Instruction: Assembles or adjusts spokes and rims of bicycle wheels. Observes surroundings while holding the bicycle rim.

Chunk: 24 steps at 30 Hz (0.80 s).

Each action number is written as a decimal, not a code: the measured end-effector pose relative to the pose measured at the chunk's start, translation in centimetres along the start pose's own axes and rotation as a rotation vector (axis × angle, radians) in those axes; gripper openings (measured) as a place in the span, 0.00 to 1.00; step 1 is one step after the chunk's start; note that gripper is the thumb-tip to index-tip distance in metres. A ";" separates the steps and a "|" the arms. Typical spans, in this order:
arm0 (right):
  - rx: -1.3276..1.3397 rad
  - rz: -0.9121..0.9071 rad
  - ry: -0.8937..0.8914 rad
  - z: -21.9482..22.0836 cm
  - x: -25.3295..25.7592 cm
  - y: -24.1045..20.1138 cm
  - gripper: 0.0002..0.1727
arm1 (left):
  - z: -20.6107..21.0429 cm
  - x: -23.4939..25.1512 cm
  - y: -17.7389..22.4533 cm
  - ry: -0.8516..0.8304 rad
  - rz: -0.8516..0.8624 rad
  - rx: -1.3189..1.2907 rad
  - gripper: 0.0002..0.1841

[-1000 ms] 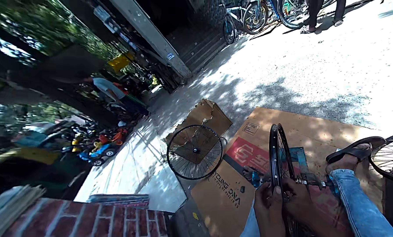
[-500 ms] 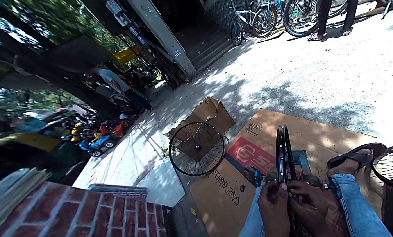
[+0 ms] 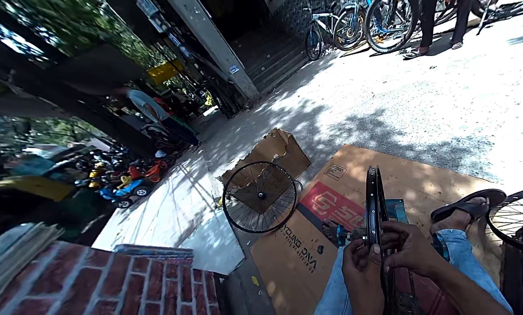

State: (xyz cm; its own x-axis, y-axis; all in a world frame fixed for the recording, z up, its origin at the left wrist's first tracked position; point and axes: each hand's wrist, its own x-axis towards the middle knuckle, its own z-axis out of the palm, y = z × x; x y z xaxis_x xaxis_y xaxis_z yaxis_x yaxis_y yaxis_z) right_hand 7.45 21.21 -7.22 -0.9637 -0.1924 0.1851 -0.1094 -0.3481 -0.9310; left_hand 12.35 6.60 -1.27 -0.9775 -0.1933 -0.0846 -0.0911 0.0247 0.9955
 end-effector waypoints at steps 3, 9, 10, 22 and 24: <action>-0.302 -0.288 0.318 3.3 -0.2 2.1 0.18 | -0.2 0.9 0.1 0.017 -0.006 0.014 0.26; -0.564 -0.511 0.321 3.7 0.2 3.6 0.13 | 0.5 1.1 0.3 0.003 -0.036 -0.012 0.28; -0.401 -0.439 0.120 2.6 -0.1 3.0 0.13 | 0.2 0.8 0.2 -0.007 -0.034 -0.011 0.28; -0.310 -0.435 0.277 2.3 -0.6 2.7 0.08 | 0.4 0.4 0.3 -0.024 -0.008 -0.054 0.15; -0.356 -0.623 0.400 3.9 -1.0 4.8 0.07 | 0.0 0.3 -0.2 -0.002 0.026 -0.038 0.15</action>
State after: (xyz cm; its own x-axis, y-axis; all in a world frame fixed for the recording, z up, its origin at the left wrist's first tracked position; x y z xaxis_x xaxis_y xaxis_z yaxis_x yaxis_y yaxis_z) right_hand 8.82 16.17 -10.64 -0.7074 0.3048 0.6377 -0.6589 0.0420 -0.7510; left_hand 12.13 6.50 -1.47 -0.9798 -0.1910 -0.0589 -0.0586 -0.0071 0.9983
